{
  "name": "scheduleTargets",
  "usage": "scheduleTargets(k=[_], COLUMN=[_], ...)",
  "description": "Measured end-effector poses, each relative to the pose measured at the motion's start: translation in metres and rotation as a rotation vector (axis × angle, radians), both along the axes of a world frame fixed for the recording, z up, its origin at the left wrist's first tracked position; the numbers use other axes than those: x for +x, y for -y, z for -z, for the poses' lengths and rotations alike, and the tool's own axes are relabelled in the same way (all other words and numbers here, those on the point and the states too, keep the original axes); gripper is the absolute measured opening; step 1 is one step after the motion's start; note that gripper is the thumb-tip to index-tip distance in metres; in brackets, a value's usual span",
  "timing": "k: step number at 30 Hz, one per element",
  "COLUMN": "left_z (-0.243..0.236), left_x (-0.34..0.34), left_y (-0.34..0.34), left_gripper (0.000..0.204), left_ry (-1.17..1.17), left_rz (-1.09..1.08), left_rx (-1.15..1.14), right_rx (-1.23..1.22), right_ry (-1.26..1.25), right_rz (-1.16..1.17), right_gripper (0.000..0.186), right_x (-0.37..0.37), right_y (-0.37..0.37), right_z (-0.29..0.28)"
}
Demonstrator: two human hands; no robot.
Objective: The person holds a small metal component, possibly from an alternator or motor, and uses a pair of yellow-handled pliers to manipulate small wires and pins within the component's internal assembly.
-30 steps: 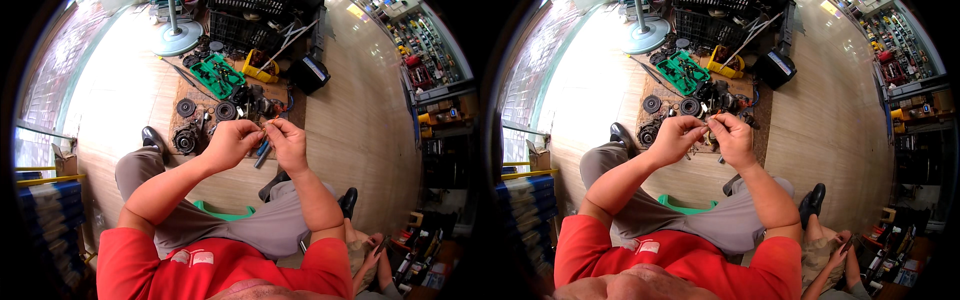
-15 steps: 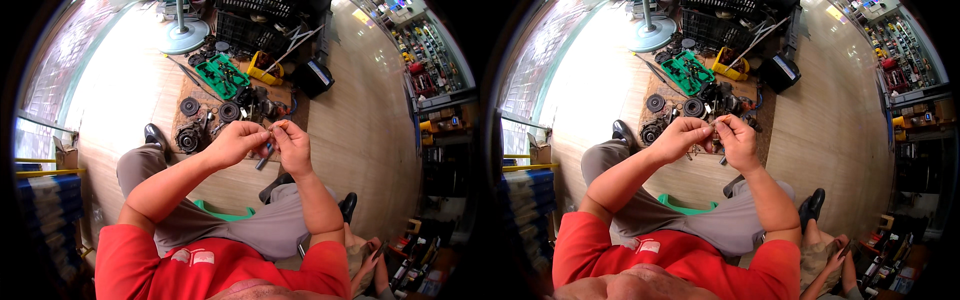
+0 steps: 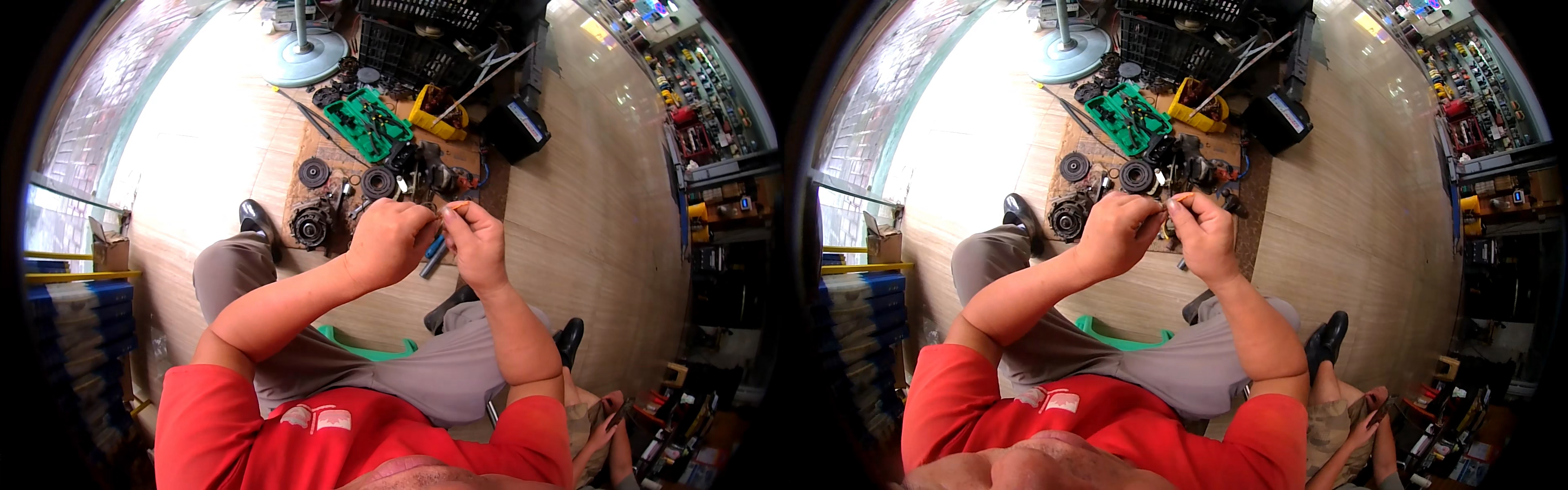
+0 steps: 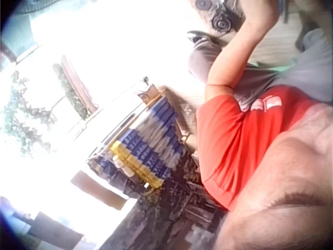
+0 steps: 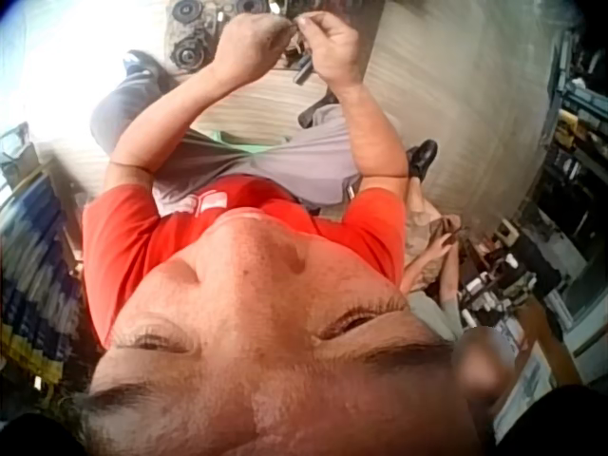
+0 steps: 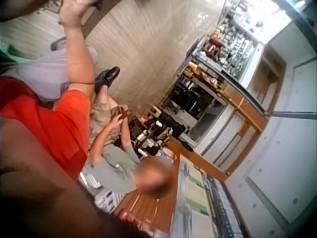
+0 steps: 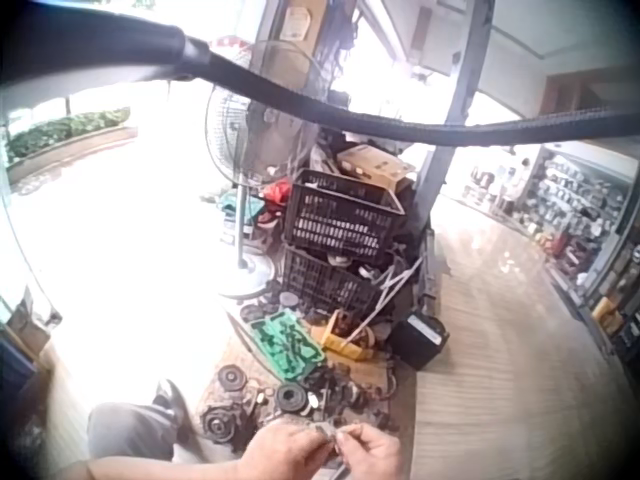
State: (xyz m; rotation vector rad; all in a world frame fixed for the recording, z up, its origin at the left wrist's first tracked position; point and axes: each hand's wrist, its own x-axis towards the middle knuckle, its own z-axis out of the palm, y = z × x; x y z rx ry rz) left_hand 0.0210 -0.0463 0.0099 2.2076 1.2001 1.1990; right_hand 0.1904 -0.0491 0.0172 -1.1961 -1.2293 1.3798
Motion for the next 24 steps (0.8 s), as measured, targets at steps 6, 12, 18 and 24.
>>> scheduleTargets(k=[6,12,18,24], left_z=[-0.005,-0.007,-0.010,-0.003], left_x=[-0.007,-0.008,-0.003,-0.005], left_y=[-0.009,-0.010,-0.005,-0.006], left_gripper=[0.026,0.022,0.015,0.012], left_ry=[0.731,0.828,0.483,0.059], left_rz=[0.418,0.472,0.202,0.070], left_rx=[-1.033,-1.120,-0.810,-0.059], right_rx=[0.006,0.005,-0.055,-0.060], right_ry=[-0.077,-0.104,-0.121,-0.119], right_rz=[-0.087,-0.106,-0.042,-0.029], right_gripper=[0.010,0.010,0.010,0.012], right_x=[0.008,0.008,0.005,0.001], right_y=[-0.001,-0.002,-0.002,-0.002], right_z=[-0.010,-0.007,-0.004,-0.005])
